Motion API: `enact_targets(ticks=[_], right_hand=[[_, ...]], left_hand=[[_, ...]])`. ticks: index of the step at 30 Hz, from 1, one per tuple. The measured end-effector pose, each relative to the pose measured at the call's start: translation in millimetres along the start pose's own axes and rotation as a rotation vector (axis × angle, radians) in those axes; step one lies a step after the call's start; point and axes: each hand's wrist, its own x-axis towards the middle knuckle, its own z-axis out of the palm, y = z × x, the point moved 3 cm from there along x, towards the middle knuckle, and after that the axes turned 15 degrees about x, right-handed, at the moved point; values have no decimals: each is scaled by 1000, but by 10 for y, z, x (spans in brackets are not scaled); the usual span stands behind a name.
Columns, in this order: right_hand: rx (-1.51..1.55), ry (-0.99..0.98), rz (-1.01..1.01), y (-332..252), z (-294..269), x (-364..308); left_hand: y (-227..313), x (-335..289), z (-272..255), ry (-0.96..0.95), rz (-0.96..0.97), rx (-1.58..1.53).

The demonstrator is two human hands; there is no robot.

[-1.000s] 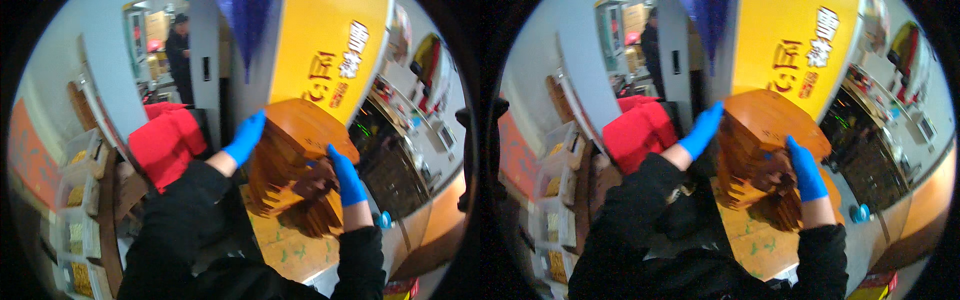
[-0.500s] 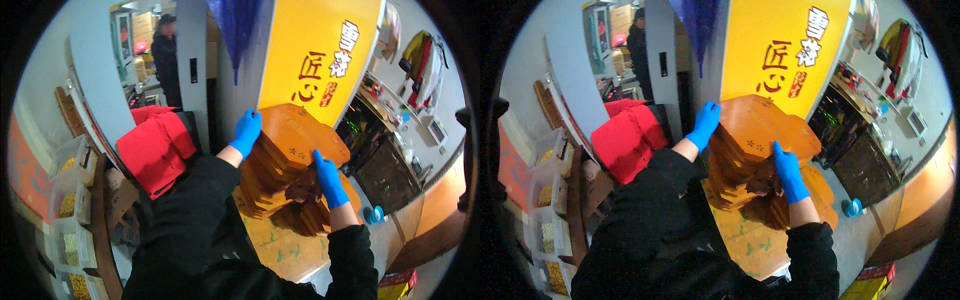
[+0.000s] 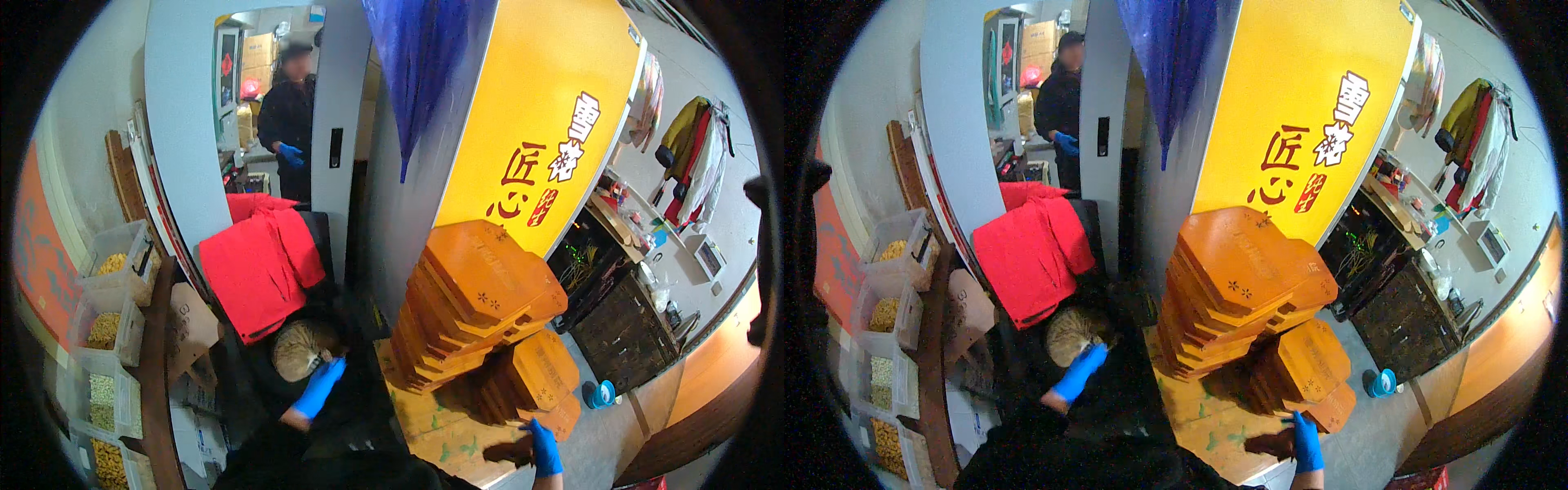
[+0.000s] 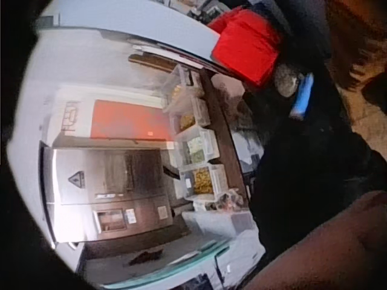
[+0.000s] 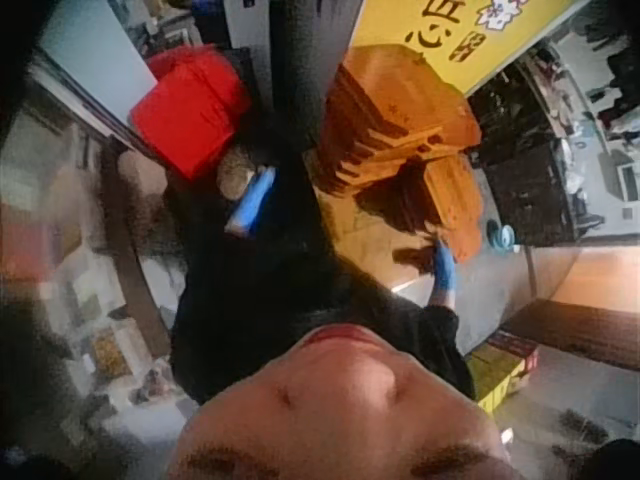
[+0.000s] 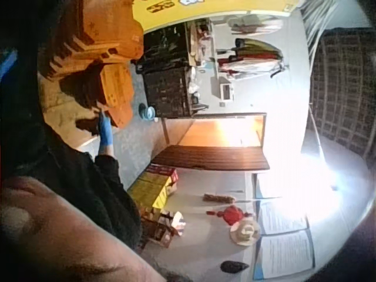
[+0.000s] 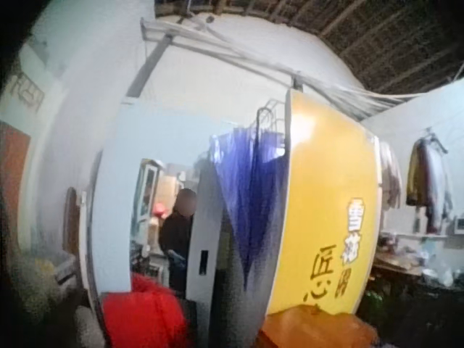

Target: The person wipes the inside of small white bowls with a brown cloth, then places them into a wooden tray. They repeat this for several bowls and stack orange cardboard boxes on the table.

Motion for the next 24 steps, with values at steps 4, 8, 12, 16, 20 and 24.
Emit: enact_targets(ticks=[4,8,12,16,20,24], right_hand=[[453,303,240,952,-1010,-33],[510,-35,-20,616,-1321,312],[332,121,30,337,-1067,849],[282,131,82,372,-723,1190],[-36,419,-61,352,-764,1232],[-70,446,-71,212,-749,1101]], left_hand=[[-1569,-1253,-469,-135,-331,257],[-2020,-1906,-513,-577,372,688],[-1953,-1567,-552,-53,-539,745],[-1346,-1194,-293,115,-173,636],[-1229,-1033,95,-61,-35,548],[-1260,-983,447,-210,-11,402]])
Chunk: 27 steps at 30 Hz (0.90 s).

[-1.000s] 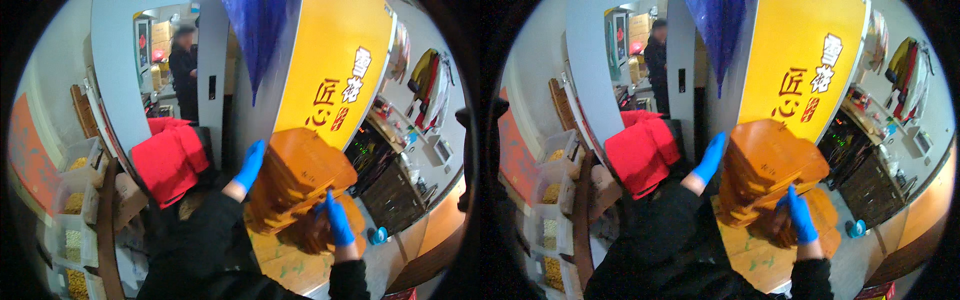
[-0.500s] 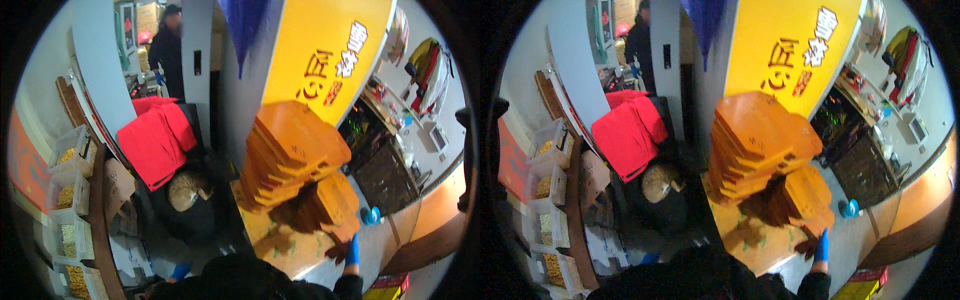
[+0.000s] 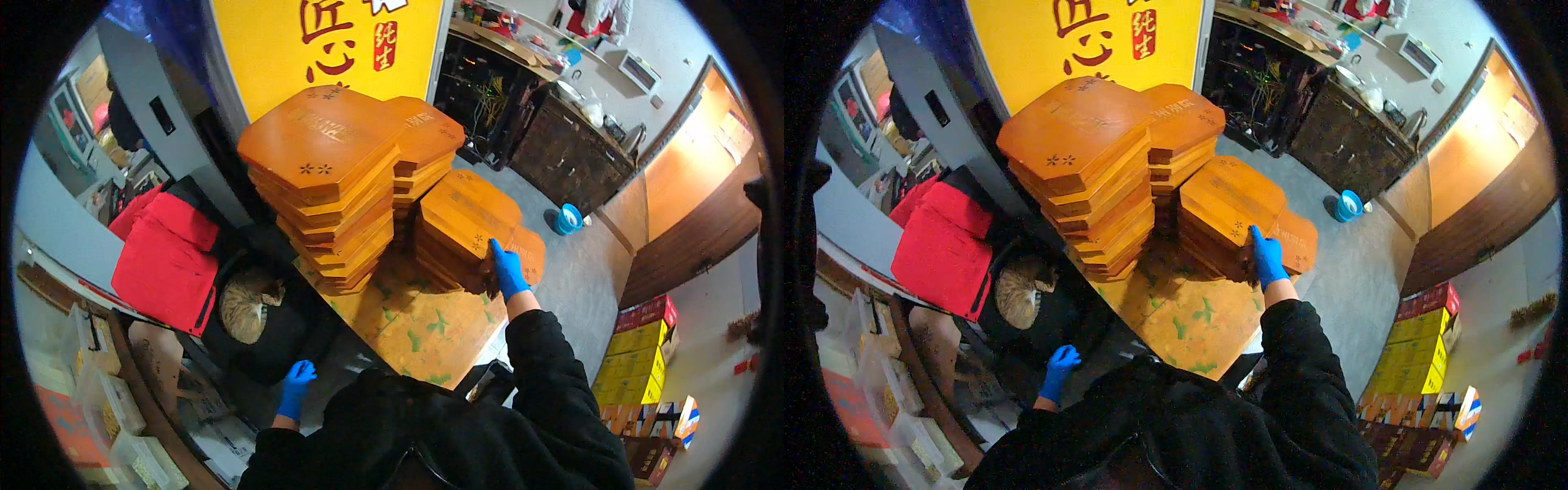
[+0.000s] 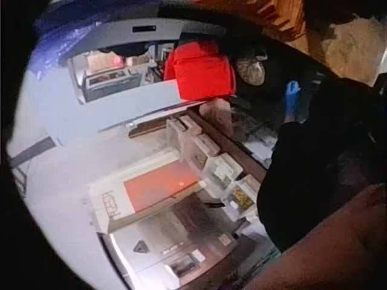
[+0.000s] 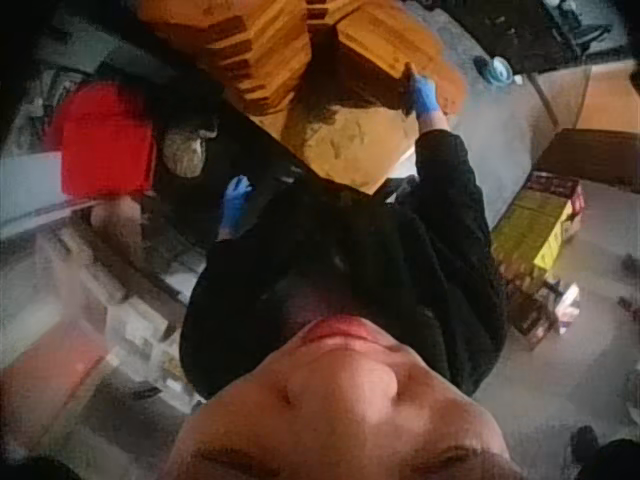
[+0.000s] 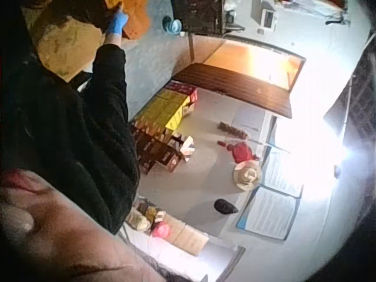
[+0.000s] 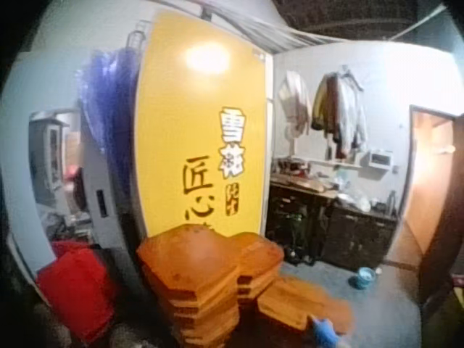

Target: The person wipes the inside of small white bowls with a brown cloth, then places them into a wooden tray. They repeat this for several bowls and stack orange cardboard boxes on the table.

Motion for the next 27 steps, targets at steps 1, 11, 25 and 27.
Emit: enact_targets(ticks=[1,11,25,27], right_hand=[[19,3,-20,-53,12,-41],[945,-117,245,-869,-116,-355],[1337,-272,270,-53,-1125,-1317],[1354,-258,272,142,-1193,-1663]], left_hand=[[67,52,80,-29,-8,-118],[2146,1425,1546,-447,19,-199],[3084,2209,2795,-202,-417,12],[3049,2271,2821,-302,-281,-167]])
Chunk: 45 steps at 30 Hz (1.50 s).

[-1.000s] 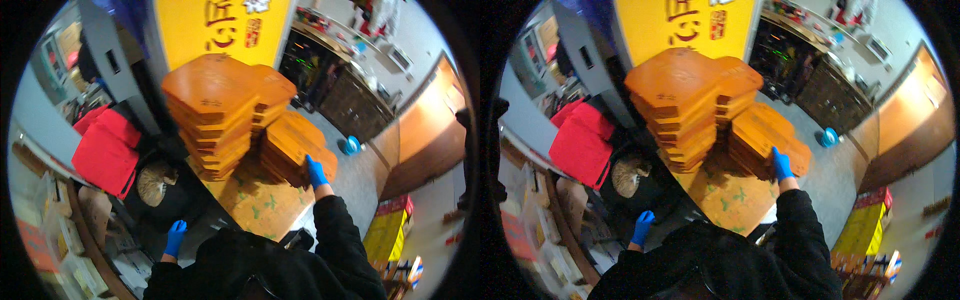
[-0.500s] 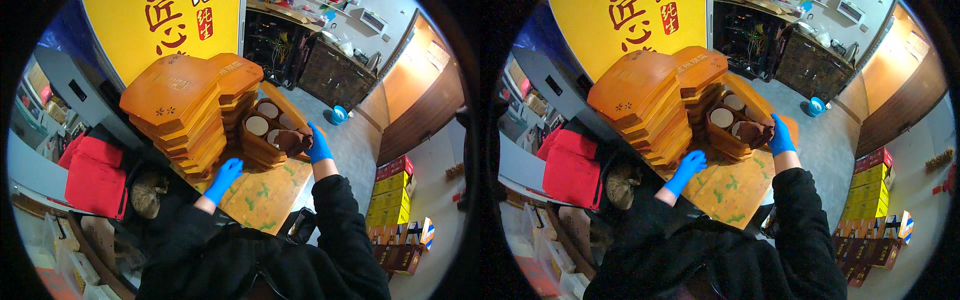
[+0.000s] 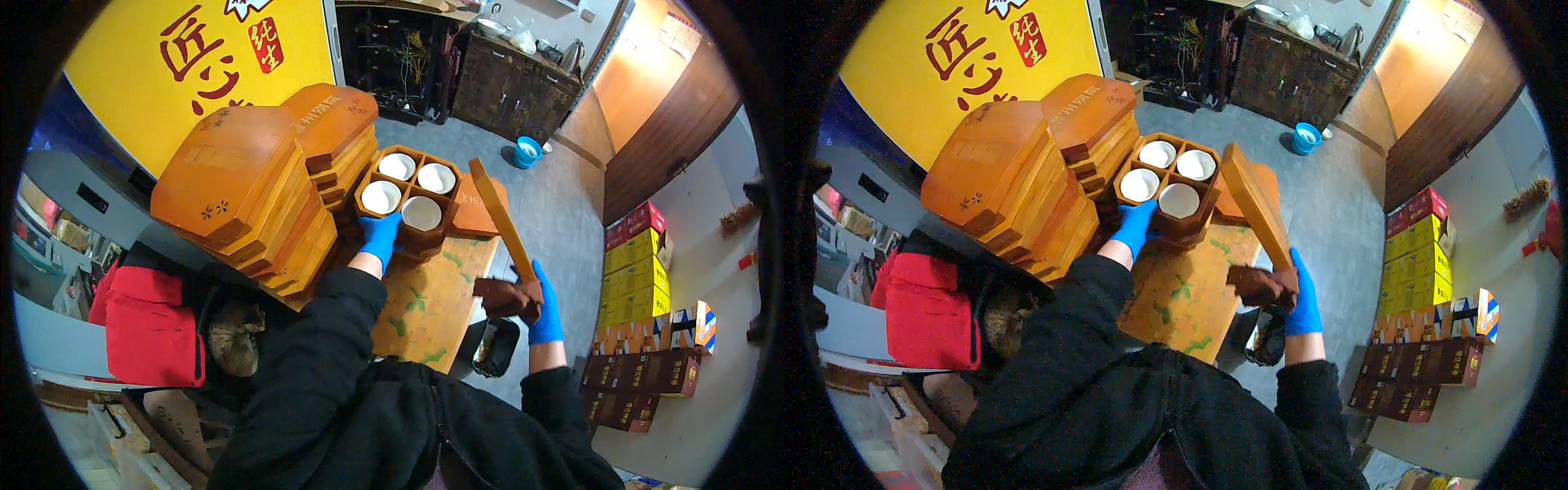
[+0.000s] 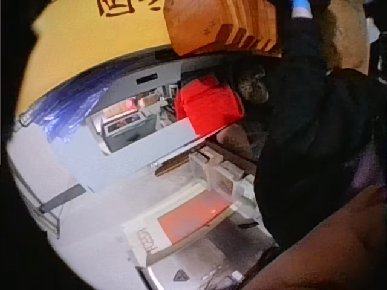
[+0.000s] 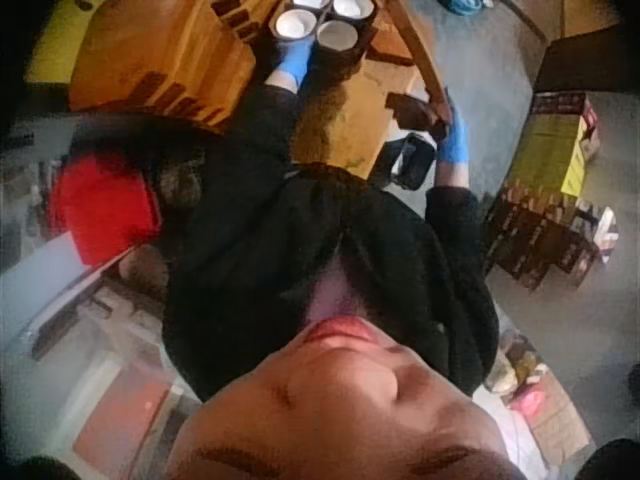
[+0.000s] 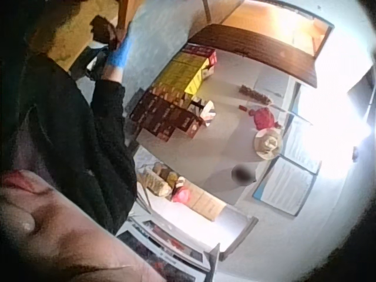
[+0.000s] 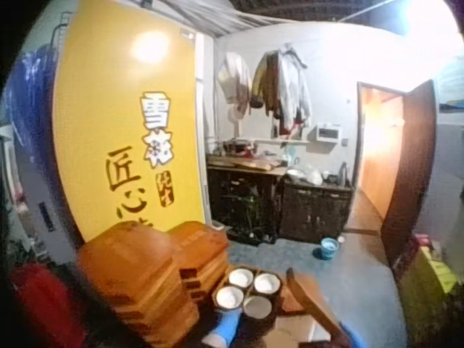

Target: The person wipes the inside of small white bowls with a brown cloth, then places them into a wooden tray. They repeat this for several bowls and stack orange cardboard boxes on the table.

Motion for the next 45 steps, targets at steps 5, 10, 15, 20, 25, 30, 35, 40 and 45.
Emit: enact_targets(ticks=[5,10,15,20,25,30,35,40,45], right_hand=[[80,154,-38,131,-499,-485],[-65,223,-94,176,-696,-497],[-78,130,-88,68,-242,-233],[-206,-88,-91,-57,594,352],[-261,-144,-36,-4,1340,953],[-377,-29,-140,185,1923,1801],[-817,63,-724,729,2395,2473],[-938,152,-598,1321,2581,2580],[-1370,104,-423,1601,2605,2674]], left_hand=[[14,-55,-166,-116,-43,-96],[42,-203,-245,-108,-24,-127],[29,-561,-373,-136,77,-123],[21,-1151,-653,-59,137,-18],[-153,-1675,-943,-44,252,55],[-516,-2043,-1204,-15,168,134],[-1198,-2064,-1308,48,238,59],[-1972,-1866,-1343,43,276,-77],[-2286,-1815,-1305,67,122,24]])
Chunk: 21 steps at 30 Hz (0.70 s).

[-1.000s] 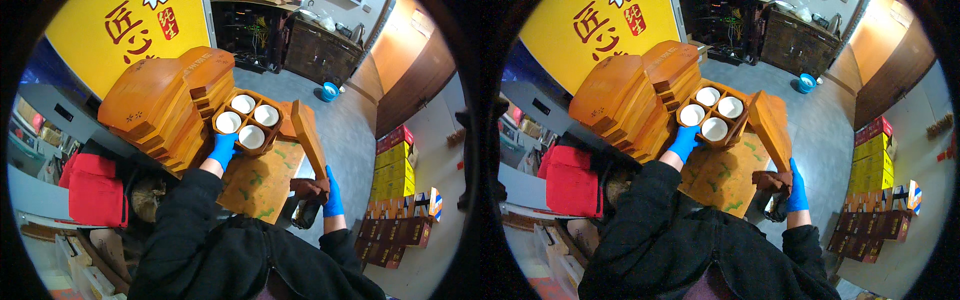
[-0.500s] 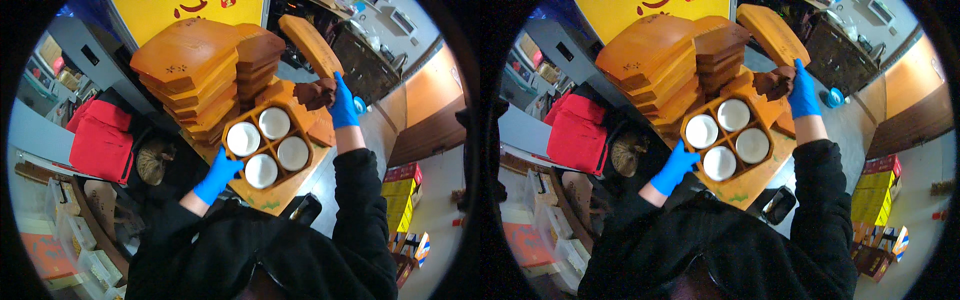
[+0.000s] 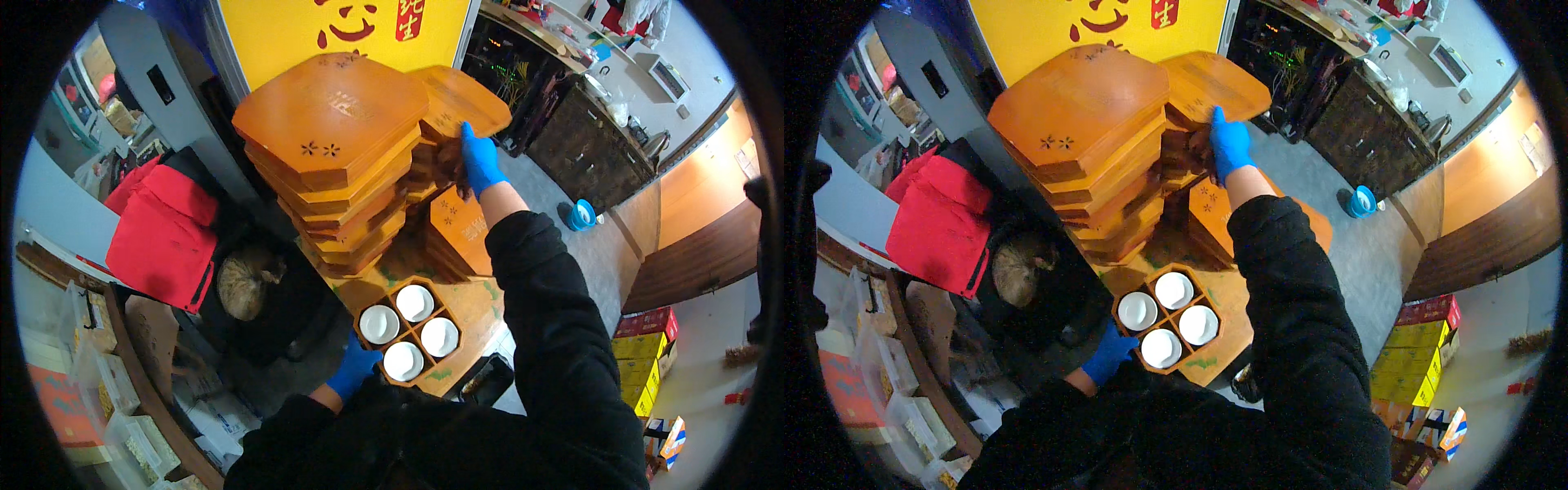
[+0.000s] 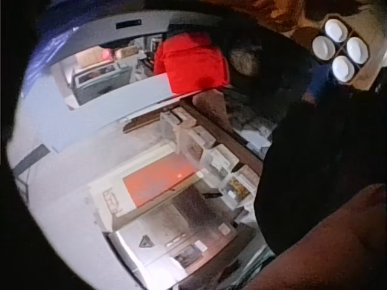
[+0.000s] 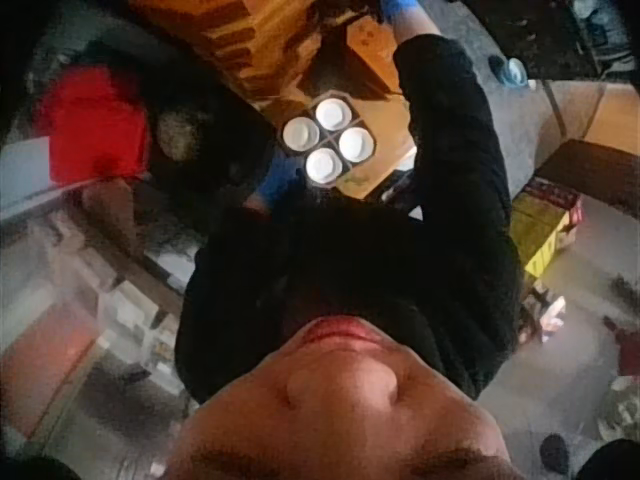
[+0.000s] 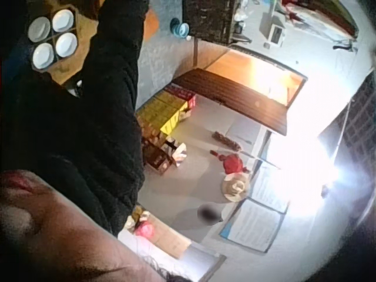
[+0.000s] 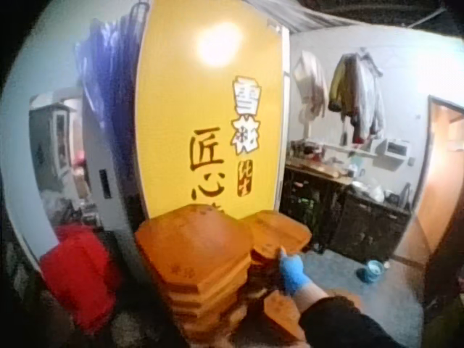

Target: The person wipes the inside of small white bowls with a brown cloth, then places them into a wooden tray. They repeat this for several bowls and stack orange cardboard boxes on the table.

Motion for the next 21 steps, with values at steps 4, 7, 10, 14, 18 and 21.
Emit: enact_targets(ticks=[4,7,10,14,18,21], right_hand=[[-256,-123,-199,-52,-328,-119],[79,-407,-14,100,-998,-592],[106,-494,37,492,-1721,-1264],[5,-283,384,1402,-2606,-2234],[125,33,724,2319,-3243,-3211],[279,127,813,2825,-3510,-3843]], left_hand=[[-201,211,213,161,291,77],[-608,511,382,127,79,115],[-887,681,529,157,-40,254],[-1058,705,706,-3,-223,147],[-1009,615,816,-71,-537,119],[-794,618,701,-285,-602,408]])
